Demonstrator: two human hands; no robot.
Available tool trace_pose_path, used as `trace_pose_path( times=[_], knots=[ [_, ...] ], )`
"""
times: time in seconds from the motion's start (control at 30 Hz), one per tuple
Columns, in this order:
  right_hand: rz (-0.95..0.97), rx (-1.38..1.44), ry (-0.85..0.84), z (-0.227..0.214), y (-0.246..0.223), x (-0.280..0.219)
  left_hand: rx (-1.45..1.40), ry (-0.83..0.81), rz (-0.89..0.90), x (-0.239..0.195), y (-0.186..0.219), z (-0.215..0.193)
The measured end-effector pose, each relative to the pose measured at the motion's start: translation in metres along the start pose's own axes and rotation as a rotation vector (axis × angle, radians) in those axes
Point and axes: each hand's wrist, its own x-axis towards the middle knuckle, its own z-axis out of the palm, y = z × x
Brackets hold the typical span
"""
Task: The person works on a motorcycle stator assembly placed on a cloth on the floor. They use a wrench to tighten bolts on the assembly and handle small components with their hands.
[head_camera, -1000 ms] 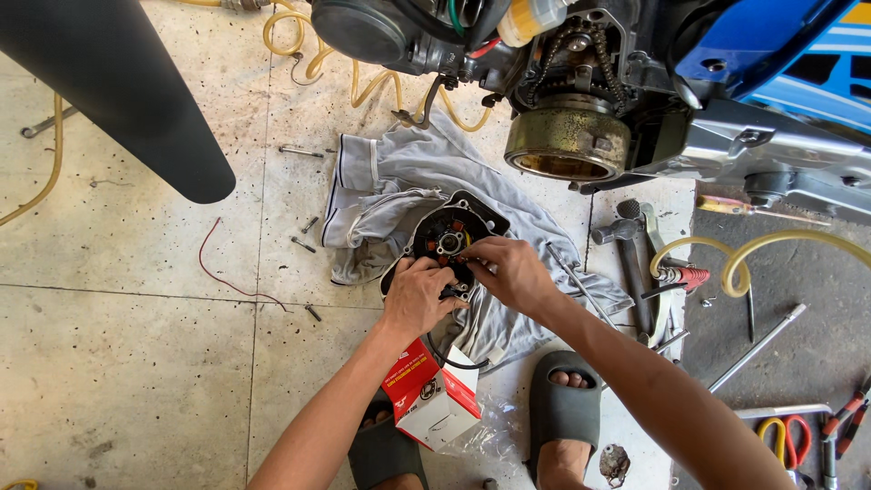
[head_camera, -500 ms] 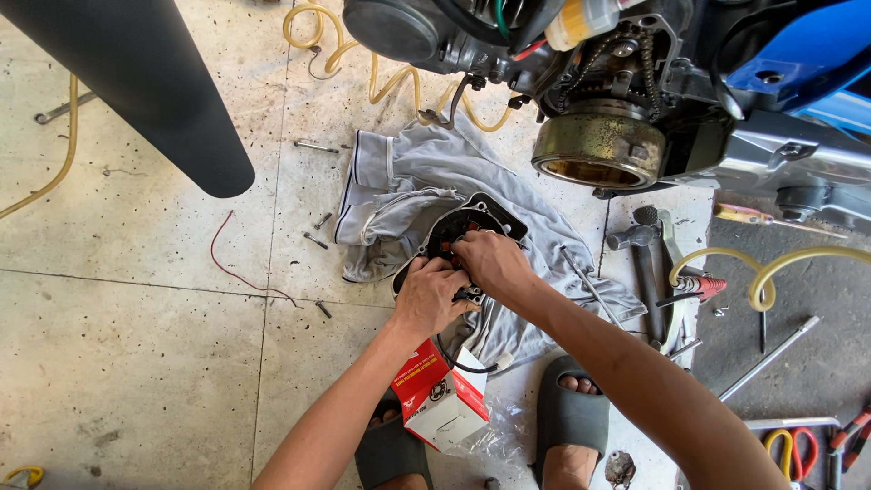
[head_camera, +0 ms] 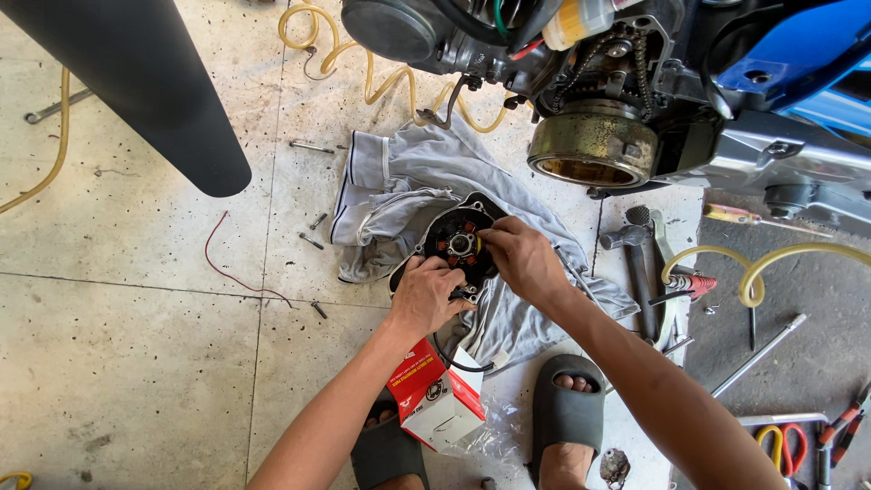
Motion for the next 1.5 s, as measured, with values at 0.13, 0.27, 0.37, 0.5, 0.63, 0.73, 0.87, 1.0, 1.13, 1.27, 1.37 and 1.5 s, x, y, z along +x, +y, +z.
trace_pose_path(
  times=[0.13, 0.27, 0.37, 0.5, 0.63, 0.73, 0.87, 1.0, 1.13, 1.27, 1.37, 1.5],
  knots=[
    [-0.039, -0.033, 0.025, 0.000, -0.022, 0.013, -0.008, -0.010, -0.009, 0.000, 0.000, -0.002],
    [-0.143, -0.364, 0.012, 0.032, 0.004, 0.012, -0.017, -0.014, -0.006, 0.001, 0.002, -0.004],
    [-0.153, -0.524, 0.022, 0.051, 0.020, 0.010, -0.009, -0.022, -0.008, 0.002, 0.002, -0.002],
    [-0.103, -0.552, -0.015, 0.053, 0.021, 0.012, -0.007, -0.017, -0.012, 0.001, 0.000, 0.000],
    [-0.097, -0.548, -0.028, 0.051, 0.016, 0.014, -0.014, -0.022, -0.018, 0.002, -0.001, 0.000],
    [-0.089, -0.578, -0.004, 0.057, 0.015, 0.016, -0.017, -0.031, -0.014, 0.002, -0.001, 0.000],
    [-0.043, -0.553, -0.094, 0.038, -0.003, 0.020, -0.018, -0.035, -0.011, 0.002, 0.001, -0.003],
    [0.104, -0.221, -0.002, -0.017, -0.021, 0.009, -0.011, -0.033, -0.023, 0.001, -0.001, 0.001],
    [0.384, -0.125, 0.290, -0.018, 0.020, -0.035, -0.058, -0.004, -0.083, 0.001, 0.013, -0.012],
    [0.342, -0.143, -0.042, 0.028, 0.044, -0.060, -0.043, 0.009, -0.101, 0.004, 0.019, -0.011],
    [0.241, -0.156, -0.130, 0.044, 0.050, -0.051, -0.035, 0.022, -0.109, 0.003, 0.020, -0.011],
    [0.290, -0.340, -0.167, 0.060, 0.069, -0.043, -0.036, 0.025, -0.115, 0.005, 0.024, -0.015]
  ],
)
